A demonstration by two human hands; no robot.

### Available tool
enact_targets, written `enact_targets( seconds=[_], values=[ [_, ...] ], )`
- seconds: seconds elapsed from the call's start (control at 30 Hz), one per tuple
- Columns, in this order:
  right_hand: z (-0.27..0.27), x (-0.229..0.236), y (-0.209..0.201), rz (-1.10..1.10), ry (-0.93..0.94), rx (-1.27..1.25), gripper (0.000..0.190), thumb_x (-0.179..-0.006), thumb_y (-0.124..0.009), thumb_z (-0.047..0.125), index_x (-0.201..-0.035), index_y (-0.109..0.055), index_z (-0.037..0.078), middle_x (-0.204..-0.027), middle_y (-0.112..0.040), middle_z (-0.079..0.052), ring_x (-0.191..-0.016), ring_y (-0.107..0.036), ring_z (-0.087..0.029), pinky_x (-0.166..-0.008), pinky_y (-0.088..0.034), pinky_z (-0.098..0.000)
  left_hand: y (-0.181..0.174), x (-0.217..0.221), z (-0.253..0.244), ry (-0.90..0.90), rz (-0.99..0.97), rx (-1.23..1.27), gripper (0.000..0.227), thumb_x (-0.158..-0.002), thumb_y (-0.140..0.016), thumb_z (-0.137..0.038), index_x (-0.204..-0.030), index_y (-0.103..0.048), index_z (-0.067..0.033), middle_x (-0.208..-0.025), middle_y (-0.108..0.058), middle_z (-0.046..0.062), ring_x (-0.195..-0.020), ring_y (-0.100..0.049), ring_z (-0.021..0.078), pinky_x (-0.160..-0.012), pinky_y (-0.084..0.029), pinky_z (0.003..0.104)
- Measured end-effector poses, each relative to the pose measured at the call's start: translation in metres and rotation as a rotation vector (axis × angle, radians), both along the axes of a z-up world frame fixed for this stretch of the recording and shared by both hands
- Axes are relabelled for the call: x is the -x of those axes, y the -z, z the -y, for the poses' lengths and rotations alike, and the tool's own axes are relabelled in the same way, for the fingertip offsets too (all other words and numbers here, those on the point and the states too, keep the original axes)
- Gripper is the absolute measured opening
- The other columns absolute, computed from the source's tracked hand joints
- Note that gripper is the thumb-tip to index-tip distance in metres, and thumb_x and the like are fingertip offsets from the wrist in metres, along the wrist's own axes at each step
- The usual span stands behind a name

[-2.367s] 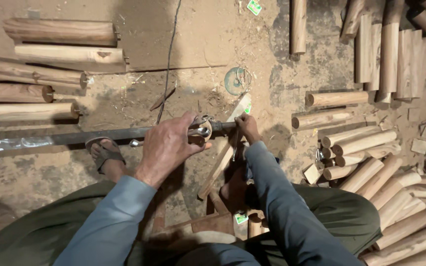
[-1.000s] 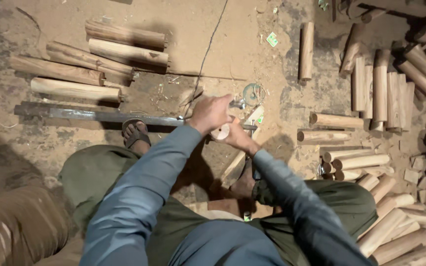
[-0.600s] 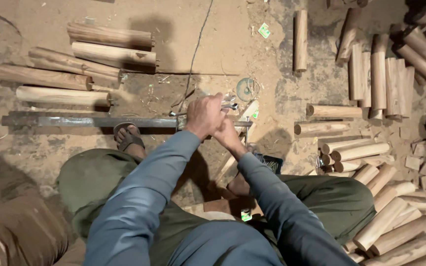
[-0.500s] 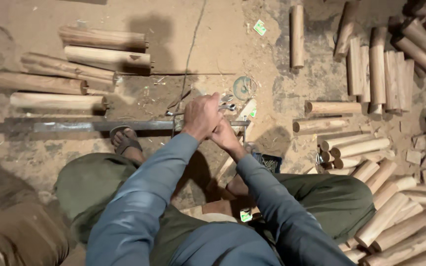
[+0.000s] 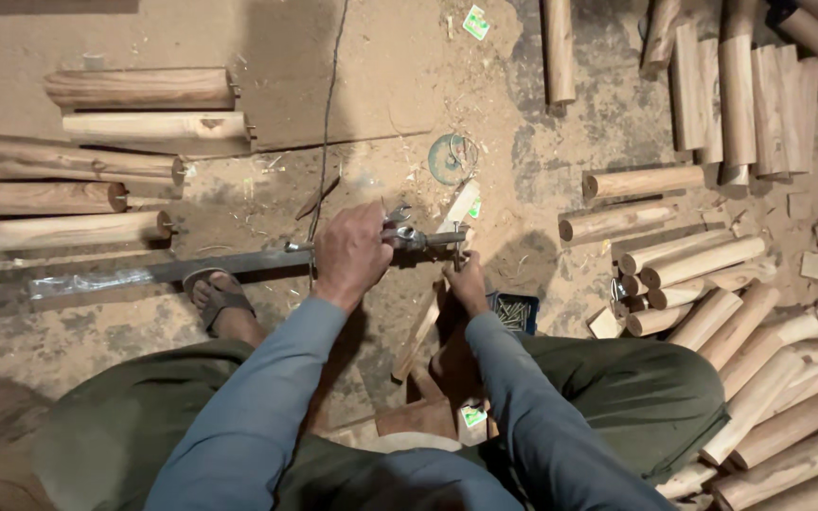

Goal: The person sits on the floor and uses two wrenches to tighten a metal clamp on a lathe. They then insert a wooden dowel into the clamp, tighten it, and remove the dowel. The person repeats this process with another wooden dowel.

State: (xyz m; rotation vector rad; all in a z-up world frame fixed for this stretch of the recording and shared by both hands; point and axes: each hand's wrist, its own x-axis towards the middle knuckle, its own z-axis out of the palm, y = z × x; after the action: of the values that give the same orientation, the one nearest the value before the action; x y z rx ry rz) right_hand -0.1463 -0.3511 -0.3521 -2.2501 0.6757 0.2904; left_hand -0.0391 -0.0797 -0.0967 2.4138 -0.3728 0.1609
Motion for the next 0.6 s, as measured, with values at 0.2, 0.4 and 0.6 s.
enact_targets(
  seconds=[0.2,0.4,0.6],
  values=[
    [0.030,-0.030,-0.064,-0.298,0.008,-0.175,0.053,-0.087,-0.076,0.041,-0.121,-0.057,0.006,-0.096,-0.072,-0.017,-0.086,-0.068,-0.027,-0.073,-0.052,-0.0376,0.001,-0.001,-0.007,0.007,-0.078,0.003,0.010,-0.074,-0.067,-0.002,-0.080,-0.060,-0.0055,-0.076,-0.064,0.014,-0.072,-0.064,0.0350,-0.064,-0.050,0.050],
    [0.038,-0.118,-0.029,0.120,-0.032,-0.025,0.031,-0.101,-0.062,0.032,-0.107,-0.068,0.002,-0.089,-0.072,-0.023,-0.081,-0.069,-0.033,-0.071,-0.054,-0.0411,0.003,-0.001,-0.008,-0.006,-0.072,0.004,0.011,-0.073,-0.065,0.002,-0.076,-0.058,-0.0048,-0.075,-0.063,0.014,-0.071,-0.063,0.0352,-0.064,-0.049,0.050],
    [0.041,-0.174,0.044,0.037,-0.210,0.186,0.036,-0.099,-0.054,0.038,-0.109,-0.069,0.007,-0.098,-0.069,-0.027,-0.095,-0.066,-0.048,-0.080,-0.052,-0.0556,-0.002,0.000,-0.007,-0.033,-0.073,0.023,0.013,-0.070,-0.065,0.002,-0.078,-0.058,-0.0051,-0.075,-0.062,0.015,-0.073,-0.063,0.0368,-0.065,-0.050,0.051]
  ],
)
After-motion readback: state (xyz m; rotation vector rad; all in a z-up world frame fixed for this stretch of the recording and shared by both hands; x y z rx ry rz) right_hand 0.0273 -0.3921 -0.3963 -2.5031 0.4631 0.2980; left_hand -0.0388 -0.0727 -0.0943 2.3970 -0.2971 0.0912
